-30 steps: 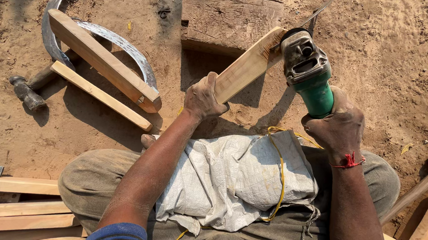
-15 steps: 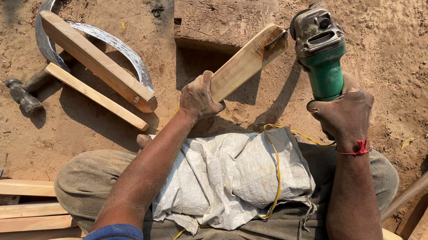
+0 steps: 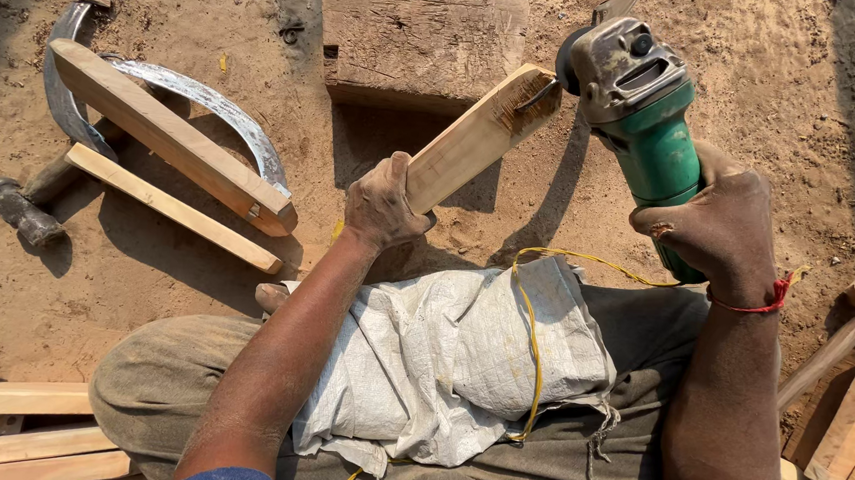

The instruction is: The person sits on the ground and uses a handheld angle grinder to smooth and shape the edges of wooden handles attached to curved metal blades. They hold each handle with one hand and grind the wood with the other, rotating the pieces to work different sides before placing them aside.

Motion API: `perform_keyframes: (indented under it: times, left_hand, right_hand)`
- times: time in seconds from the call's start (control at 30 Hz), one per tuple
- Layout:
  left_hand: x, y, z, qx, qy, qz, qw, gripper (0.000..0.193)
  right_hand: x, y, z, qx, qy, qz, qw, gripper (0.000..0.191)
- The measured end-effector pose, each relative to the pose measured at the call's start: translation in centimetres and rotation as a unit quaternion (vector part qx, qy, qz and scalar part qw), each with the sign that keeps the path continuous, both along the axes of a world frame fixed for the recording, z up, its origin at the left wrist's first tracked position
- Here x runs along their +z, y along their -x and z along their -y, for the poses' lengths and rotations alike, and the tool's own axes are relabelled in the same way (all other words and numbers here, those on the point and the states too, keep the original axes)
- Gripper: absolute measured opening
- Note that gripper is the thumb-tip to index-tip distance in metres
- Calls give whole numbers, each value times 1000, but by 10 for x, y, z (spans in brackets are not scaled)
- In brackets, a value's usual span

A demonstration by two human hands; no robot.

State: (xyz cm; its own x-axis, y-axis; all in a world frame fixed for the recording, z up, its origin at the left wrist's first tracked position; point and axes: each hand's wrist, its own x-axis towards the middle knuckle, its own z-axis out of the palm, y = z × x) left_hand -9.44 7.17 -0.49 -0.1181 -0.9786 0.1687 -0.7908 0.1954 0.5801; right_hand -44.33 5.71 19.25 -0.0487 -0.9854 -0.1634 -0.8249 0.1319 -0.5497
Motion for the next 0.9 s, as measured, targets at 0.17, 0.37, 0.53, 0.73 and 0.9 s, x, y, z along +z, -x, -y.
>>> perform_keyframes:
  times: [0.17, 0.37, 0.53, 0.73, 0.9]
  left_hand:
    - [1, -1, 0, 8, -6, -4, 1000, 70]
    - [-2, -2, 1, 6, -34, 8, 999, 64]
    - [10, -10, 5, 31, -116, -167, 979, 65]
    - [37, -10, -80, 103, -393, -679, 612, 60]
    - [51, 1, -149, 161, -439, -671, 576, 55]
  right_hand:
    - [13, -4, 4, 31, -13, -30, 999, 70]
    - [14, -15, 6, 32, -43, -10, 999, 72]
    - [15, -11, 39, 23, 17, 61, 998, 54]
    - [-7, -6, 63, -6, 33, 214, 976, 42]
    - [-49, -17, 57, -6, 5, 54, 999, 54]
